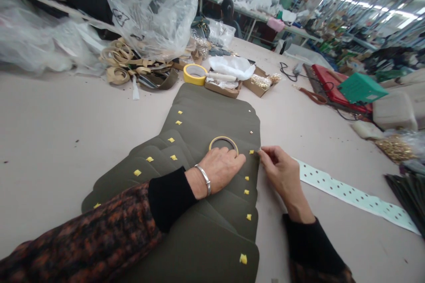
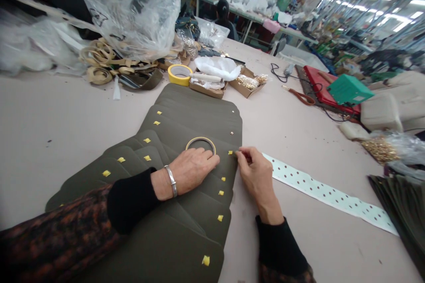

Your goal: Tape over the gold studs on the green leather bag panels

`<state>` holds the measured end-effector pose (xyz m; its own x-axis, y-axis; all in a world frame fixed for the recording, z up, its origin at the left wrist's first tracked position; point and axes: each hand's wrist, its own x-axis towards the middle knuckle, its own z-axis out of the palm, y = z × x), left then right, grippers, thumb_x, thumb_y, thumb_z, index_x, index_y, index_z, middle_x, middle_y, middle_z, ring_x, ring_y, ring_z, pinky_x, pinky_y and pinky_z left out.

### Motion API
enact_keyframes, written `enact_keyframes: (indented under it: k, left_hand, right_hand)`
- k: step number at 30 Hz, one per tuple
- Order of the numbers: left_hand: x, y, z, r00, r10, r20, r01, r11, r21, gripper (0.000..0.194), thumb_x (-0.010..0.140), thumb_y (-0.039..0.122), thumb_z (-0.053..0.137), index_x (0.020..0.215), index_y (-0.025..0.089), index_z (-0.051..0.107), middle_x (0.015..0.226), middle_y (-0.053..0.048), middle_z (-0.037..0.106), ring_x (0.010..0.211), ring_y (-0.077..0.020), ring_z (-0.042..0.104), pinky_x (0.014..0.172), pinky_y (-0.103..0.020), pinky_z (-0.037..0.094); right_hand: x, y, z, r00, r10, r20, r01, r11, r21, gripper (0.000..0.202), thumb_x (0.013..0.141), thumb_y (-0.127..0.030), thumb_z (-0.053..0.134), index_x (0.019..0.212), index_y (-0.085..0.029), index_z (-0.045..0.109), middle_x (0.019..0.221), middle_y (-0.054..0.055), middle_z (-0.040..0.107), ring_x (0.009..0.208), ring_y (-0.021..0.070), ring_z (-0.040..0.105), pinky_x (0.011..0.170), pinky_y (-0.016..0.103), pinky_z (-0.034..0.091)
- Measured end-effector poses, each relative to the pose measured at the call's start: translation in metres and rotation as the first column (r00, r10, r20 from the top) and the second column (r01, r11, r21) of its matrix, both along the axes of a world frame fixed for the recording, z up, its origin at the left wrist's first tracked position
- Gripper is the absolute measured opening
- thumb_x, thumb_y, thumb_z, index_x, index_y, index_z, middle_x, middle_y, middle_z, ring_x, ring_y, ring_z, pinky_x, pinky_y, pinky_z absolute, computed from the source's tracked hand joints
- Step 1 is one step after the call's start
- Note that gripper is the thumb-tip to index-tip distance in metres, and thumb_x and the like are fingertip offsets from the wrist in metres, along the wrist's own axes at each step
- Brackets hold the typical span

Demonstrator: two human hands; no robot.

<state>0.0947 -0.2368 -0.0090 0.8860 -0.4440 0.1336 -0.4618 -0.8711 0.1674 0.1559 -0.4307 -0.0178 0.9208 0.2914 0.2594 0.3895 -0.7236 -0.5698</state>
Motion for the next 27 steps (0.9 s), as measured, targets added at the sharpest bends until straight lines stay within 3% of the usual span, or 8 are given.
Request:
enact_keyframes:
  k: [2, 5, 8, 13, 17, 22, 25, 27]
  left_hand:
    - [0.001, 0.0, 0.0, 1.0, -0.002, 0.006, 0.002, 1.0, -0.014, 0.009, 0.091, 0.013, 0.043, 0.093, 0.017, 0.051, 0.086, -0.005, 0.06, 0.078, -0.0227, 0.059, 0.063, -0.034, 0.051]
    - [0.001, 0.001, 0.001, 1.0, 0.001, 0.021, 0.0, 1.0, -0.026, 0.009, 0.093, 0.015, 0.042, 0.093, 0.017, 0.051, 0.087, -0.006, 0.06, 0.079, -0.0221, 0.059, 0.063, -0.033, 0.051]
    - [0.0, 0.002, 0.003, 0.999, -0.026, 0.042, 0.027, 0.999, -0.033, 0.008, 0.091, 0.013, 0.043, 0.093, 0.017, 0.05, 0.088, -0.006, 0.059, 0.08, -0.0213, 0.058, 0.066, -0.032, 0.051]
    - [-0.002, 0.004, 0.01, 0.994, -0.081, 0.073, 0.084, 0.996, -0.042, 0.009, 0.089, 0.01, 0.043, 0.092, 0.016, 0.05, 0.087, -0.005, 0.059, 0.079, -0.0206, 0.06, 0.064, -0.032, 0.051]
    - [-0.001, 0.005, 0.012, 0.993, -0.081, 0.087, 0.084, 0.996, -0.035, 0.011, 0.088, 0.009, 0.042, 0.092, 0.016, 0.05, 0.083, -0.005, 0.059, 0.072, -0.0195, 0.061, 0.056, -0.029, 0.049]
    - [0.002, 0.007, 0.005, 0.996, -0.061, 0.068, 0.064, 0.997, -0.039, 0.011, 0.089, 0.009, 0.043, 0.092, 0.016, 0.051, 0.082, -0.004, 0.06, 0.072, -0.0184, 0.062, 0.057, -0.027, 0.049]
    - [0.004, 0.01, 0.003, 0.997, -0.045, 0.055, 0.053, 0.987, -0.149, 0.013, 0.093, 0.014, 0.042, 0.097, 0.018, 0.053, 0.082, -0.002, 0.063, 0.076, -0.0169, 0.064, 0.063, -0.026, 0.05]
    - [0.004, 0.011, 0.004, 0.995, -0.052, 0.085, 0.074, 0.958, -0.278, 0.017, 0.096, 0.019, 0.038, 0.102, 0.019, 0.054, 0.086, -0.001, 0.066, 0.082, -0.0154, 0.065, 0.07, -0.025, 0.052]
  right_hand:
    - [-0.001, -0.001, 0.002, 0.966, 0.193, 0.173, -0.165, 0.973, -0.163, 0.018, 0.089, -0.027, 0.051, 0.092, -0.018, 0.066, 0.088, 0.008, 0.069, 0.079, 0.0182, 0.064, 0.075, 0.034, 0.052]
    - [0.002, 0.003, 0.003, 0.899, 0.394, 0.191, -0.31, 0.881, -0.358, 0.023, 0.091, -0.02, 0.045, 0.095, -0.015, 0.067, 0.088, 0.011, 0.067, 0.083, 0.0203, 0.064, 0.078, 0.034, 0.051]
    - [0.011, 0.01, 0.002, 0.919, 0.366, 0.147, -0.271, 0.858, -0.437, 0.024, 0.09, -0.019, 0.046, 0.092, -0.014, 0.068, 0.084, 0.011, 0.069, 0.077, 0.021, 0.066, 0.073, 0.033, 0.051]
    - [0.02, 0.017, 0.004, 0.987, 0.159, 0.018, -0.137, 0.9, -0.414, 0.021, 0.083, -0.024, 0.053, 0.078, -0.021, 0.072, 0.074, 0.006, 0.073, 0.067, 0.0208, 0.067, 0.063, 0.031, 0.047]
    - [0.006, 0.017, 0.018, 0.983, 0.133, -0.13, -0.171, 0.917, -0.361, 0.02, 0.081, -0.026, 0.055, 0.072, -0.021, 0.072, 0.067, 0.004, 0.072, 0.061, 0.0185, 0.065, 0.056, 0.028, 0.043]
    - [-0.019, 0.01, 0.026, 0.904, 0.201, -0.377, -0.297, 0.929, -0.218, 0.02, 0.08, -0.023, 0.056, 0.066, -0.022, 0.07, 0.065, 0.0, 0.071, 0.058, 0.0156, 0.063, 0.052, 0.026, 0.043]
    - [-0.024, 0.004, 0.024, 0.923, 0.192, -0.334, -0.21, 0.978, -0.018, 0.017, 0.082, -0.027, 0.056, 0.079, -0.021, 0.072, 0.072, 0.002, 0.072, 0.065, 0.0164, 0.065, 0.058, 0.027, 0.049]
    - [-0.026, 0.002, 0.024, 0.945, 0.179, -0.276, -0.131, 0.974, 0.184, 0.02, 0.084, -0.032, 0.057, 0.092, -0.02, 0.07, 0.079, 0.003, 0.072, 0.069, 0.0167, 0.066, 0.061, 0.029, 0.052]
